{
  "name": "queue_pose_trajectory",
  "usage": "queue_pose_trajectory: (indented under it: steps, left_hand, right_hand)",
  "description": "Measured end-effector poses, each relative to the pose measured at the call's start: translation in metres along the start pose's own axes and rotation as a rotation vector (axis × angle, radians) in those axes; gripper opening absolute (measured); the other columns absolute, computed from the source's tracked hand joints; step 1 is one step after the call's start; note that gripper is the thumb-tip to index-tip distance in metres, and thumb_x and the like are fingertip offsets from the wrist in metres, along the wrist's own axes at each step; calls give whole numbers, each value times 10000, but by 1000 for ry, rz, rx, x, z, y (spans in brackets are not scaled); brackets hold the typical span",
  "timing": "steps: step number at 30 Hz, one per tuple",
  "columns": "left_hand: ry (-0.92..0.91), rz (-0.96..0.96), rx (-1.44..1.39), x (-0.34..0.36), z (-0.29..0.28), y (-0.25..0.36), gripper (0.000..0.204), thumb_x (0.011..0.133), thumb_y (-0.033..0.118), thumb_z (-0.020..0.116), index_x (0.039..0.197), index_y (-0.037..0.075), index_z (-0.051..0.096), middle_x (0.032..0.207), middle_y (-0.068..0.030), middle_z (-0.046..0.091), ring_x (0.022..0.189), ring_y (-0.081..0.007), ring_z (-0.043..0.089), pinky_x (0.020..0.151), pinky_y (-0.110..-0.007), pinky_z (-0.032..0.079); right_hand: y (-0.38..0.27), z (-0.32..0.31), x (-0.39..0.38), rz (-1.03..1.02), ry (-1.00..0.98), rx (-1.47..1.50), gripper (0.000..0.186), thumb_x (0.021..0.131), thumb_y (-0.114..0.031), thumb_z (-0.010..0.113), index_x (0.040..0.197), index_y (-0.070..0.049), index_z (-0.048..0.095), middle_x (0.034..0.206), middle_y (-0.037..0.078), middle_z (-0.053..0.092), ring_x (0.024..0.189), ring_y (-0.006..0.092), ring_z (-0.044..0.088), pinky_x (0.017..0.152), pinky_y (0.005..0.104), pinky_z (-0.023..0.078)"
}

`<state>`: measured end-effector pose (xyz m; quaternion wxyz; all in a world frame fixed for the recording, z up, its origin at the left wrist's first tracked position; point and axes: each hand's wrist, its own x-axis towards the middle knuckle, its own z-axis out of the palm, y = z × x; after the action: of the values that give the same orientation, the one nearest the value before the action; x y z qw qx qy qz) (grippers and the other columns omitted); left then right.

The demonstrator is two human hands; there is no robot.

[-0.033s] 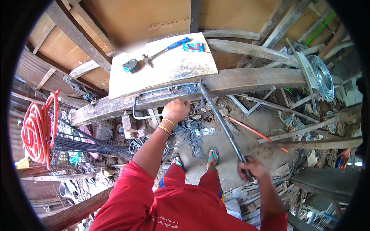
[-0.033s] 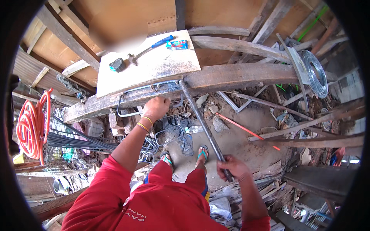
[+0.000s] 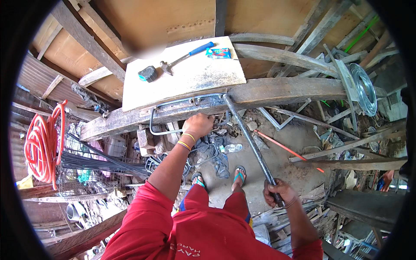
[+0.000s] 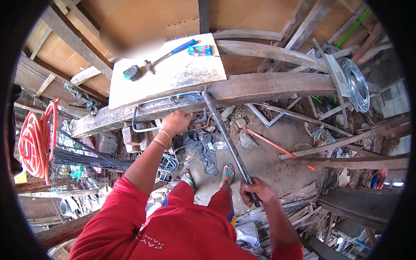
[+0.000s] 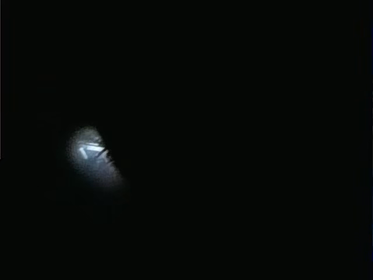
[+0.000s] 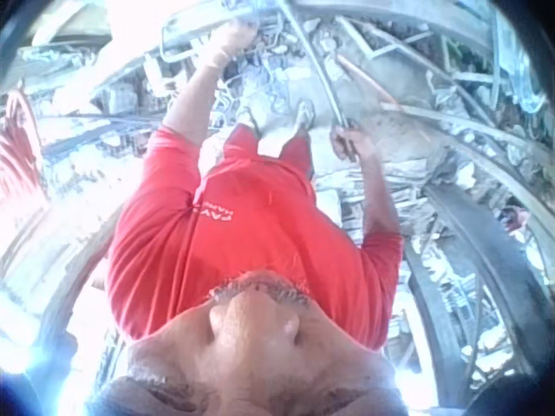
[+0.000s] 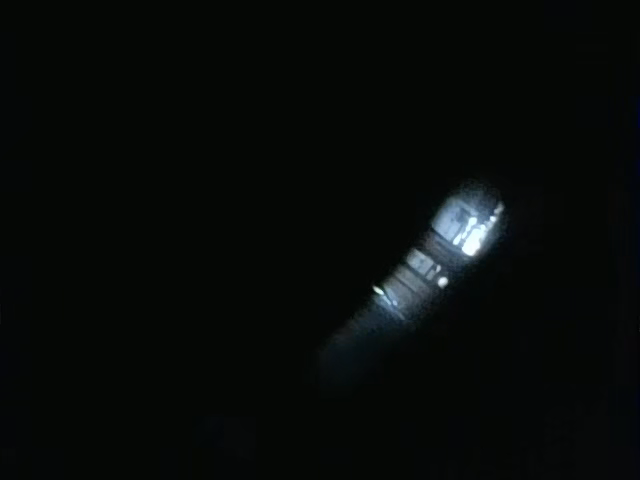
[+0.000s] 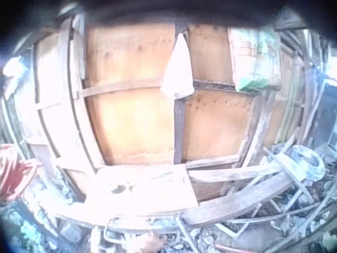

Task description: The person bends metal rods into U-shapes using a wooden beam as a fulcrum. They repeatedly position the rods, apply force to bend them, and place the finished pieces aside.

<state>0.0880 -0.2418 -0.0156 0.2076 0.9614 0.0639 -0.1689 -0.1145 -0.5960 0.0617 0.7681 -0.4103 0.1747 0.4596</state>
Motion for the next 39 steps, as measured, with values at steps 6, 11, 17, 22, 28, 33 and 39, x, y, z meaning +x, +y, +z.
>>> queue_pose_trajectory:
  steps: [6,11,17,22,28,33,39]
  left_hand:
    - [-391,-123,73,25,-5,7,569,997,466,462,1243,-2,671,1253,-270,661,1204,-410,629,1049,-477,475]
    - [-291,-316,22,17,-17,28,606,1002,485,422,1190,-19,701,1280,-250,661,1221,-415,622,1057,-473,476]
    - [-301,-296,27,26,-9,24,470,943,333,470,1117,-14,735,1209,-244,697,1150,-399,673,1006,-451,526]
    - [-193,-240,69,19,2,24,413,921,294,500,1055,5,763,1123,-225,733,1080,-373,712,957,-439,554]
    - [-12,-161,32,-7,-18,25,587,1001,485,416,1085,6,744,1147,-234,719,1109,-397,686,991,-471,528]
    - [-127,-135,-1,-12,-23,19,657,1011,556,394,1253,14,675,1286,-222,669,1230,-373,629,1046,-466,489]
    - [-169,-123,-36,-12,-18,15,656,1003,548,394,1210,5,699,1272,-250,663,1223,-400,620,1073,-466,463]
  right_hand:
    - [24,1,11,-20,-305,623,186,930,-142,661,969,-13,534,596,19,419,446,119,406,429,291,334]
    - [11,16,4,-9,-72,523,198,874,-111,694,896,-22,518,577,21,420,413,115,373,402,285,302]
    - [13,20,5,-1,54,468,175,843,-76,693,863,-22,528,594,11,420,418,112,374,405,279,328]
    - [22,14,9,-36,-81,477,172,877,-100,668,849,-33,513,604,10,420,435,110,380,407,283,329]
    - [2,22,-9,-62,-101,321,210,934,-150,636,822,-67,479,596,0,418,413,110,384,398,280,324]
    - [-9,20,-15,-9,20,94,210,937,-180,652,843,-74,498,600,3,435,414,113,424,395,276,345]
    - [0,-8,-5,20,60,-67,167,918,-155,671,897,-64,533,588,26,483,416,130,461,398,280,374]
